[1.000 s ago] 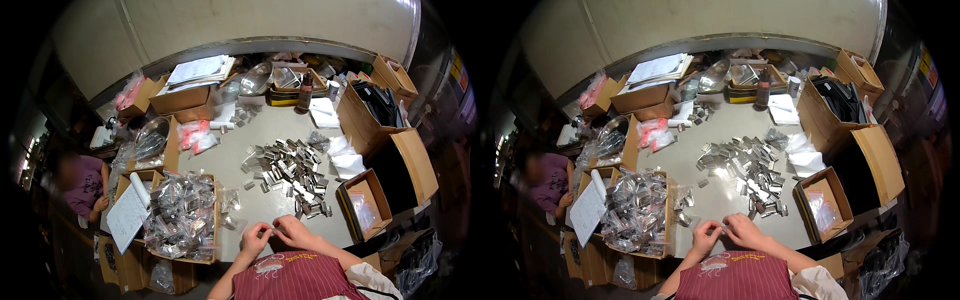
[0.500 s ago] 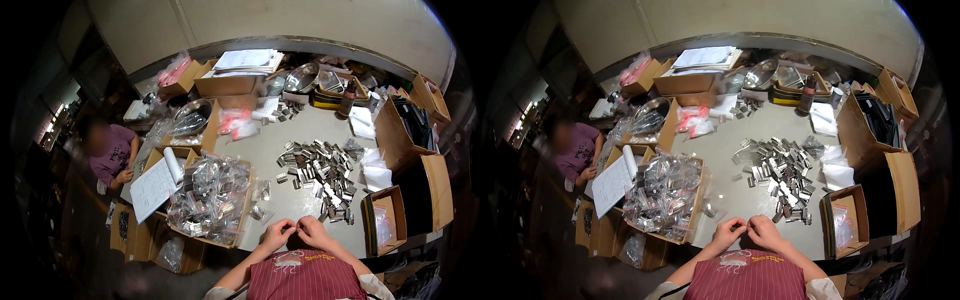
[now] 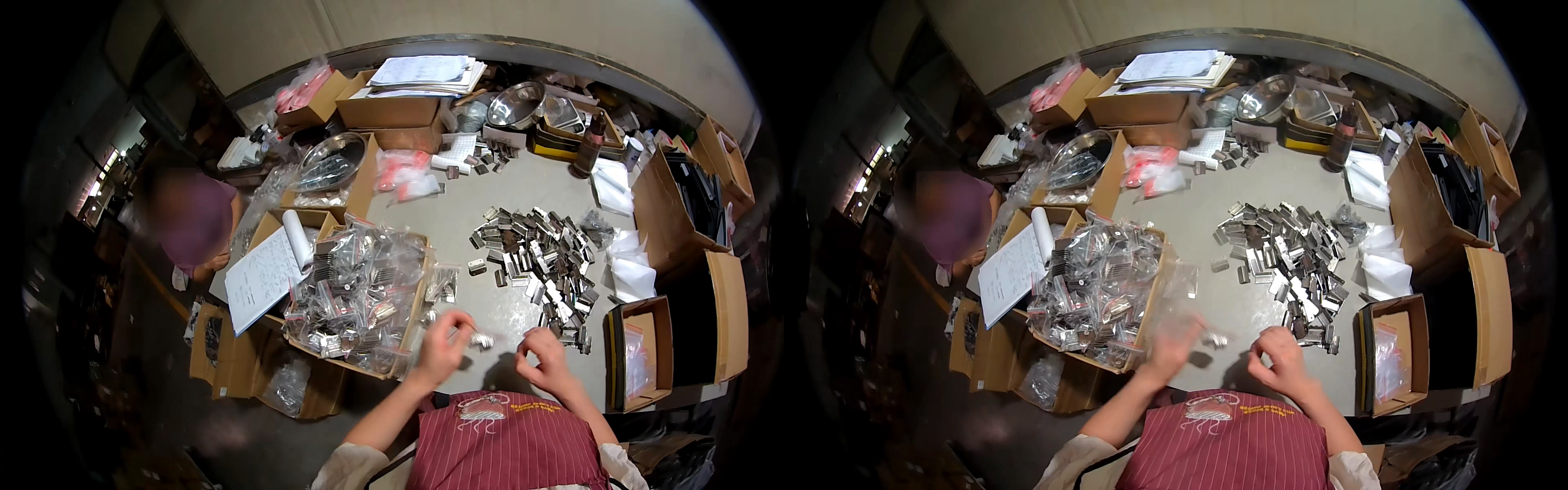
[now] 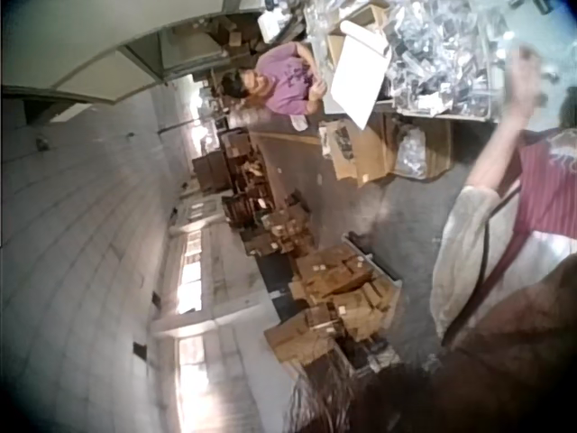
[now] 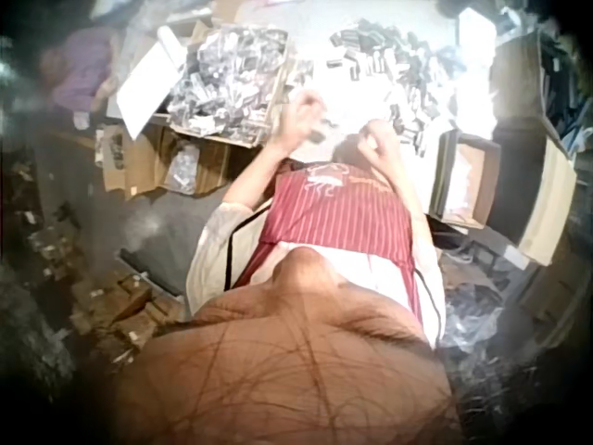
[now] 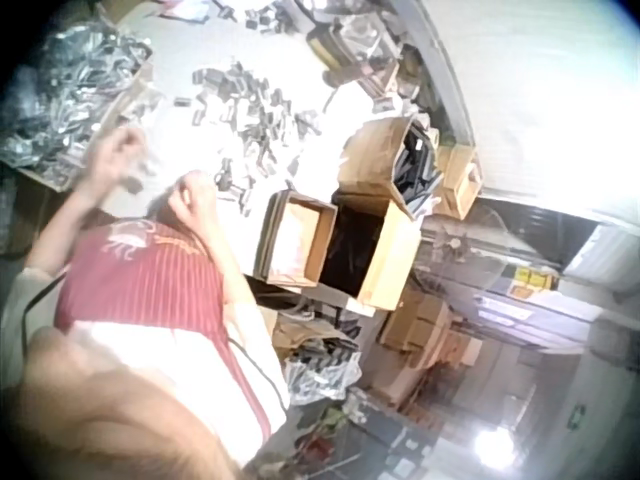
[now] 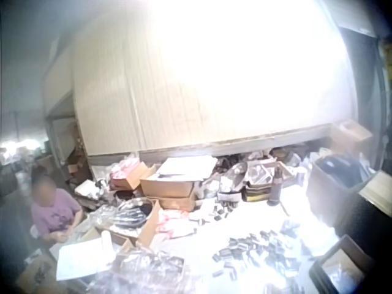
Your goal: The person repeatedly picks small silver metal parts from a pile on the table, places each into a small clear plastic bag, and sets the bag into a cardboard box. The person continues this one-at-a-time packing process throughout the clip.
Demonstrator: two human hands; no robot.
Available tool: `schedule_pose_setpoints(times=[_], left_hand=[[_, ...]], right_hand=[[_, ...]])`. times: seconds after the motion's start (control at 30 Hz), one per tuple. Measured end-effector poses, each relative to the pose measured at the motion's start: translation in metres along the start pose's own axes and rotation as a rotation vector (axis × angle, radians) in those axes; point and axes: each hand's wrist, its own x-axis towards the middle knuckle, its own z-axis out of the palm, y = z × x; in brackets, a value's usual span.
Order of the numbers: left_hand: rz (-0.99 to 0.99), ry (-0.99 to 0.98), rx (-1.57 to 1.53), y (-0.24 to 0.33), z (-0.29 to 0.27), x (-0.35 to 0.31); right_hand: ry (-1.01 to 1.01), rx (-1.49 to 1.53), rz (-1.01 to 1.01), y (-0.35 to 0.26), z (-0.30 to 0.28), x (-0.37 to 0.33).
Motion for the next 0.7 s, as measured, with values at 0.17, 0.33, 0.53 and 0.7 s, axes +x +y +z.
schedule_pose_setpoints(times=[0.17, 0.33, 0.53, 0.7], left_hand=[[0.523, 0.367, 0.063, 0.067, -0.075, 0.048], [0.324, 0.375, 0.616, 0.055, -0.138, 0.082], [0.412, 0.194, 1.223, 0.013, -0.133, 0.081], [0.45, 0.288, 1.164, 0.015, -0.124, 0.086]], right_hand=[[0.224, -0.083, 0.244, 0.006, -0.038, -0.018], [0.239, -0.266, 0.291, 0.031, -0.093, -0.051], [0.565, -0.406, 0.729, 0.089, -0.183, -0.102], [0.13, -0.875, 1.206, 0.131, -0.191, -0.141]])
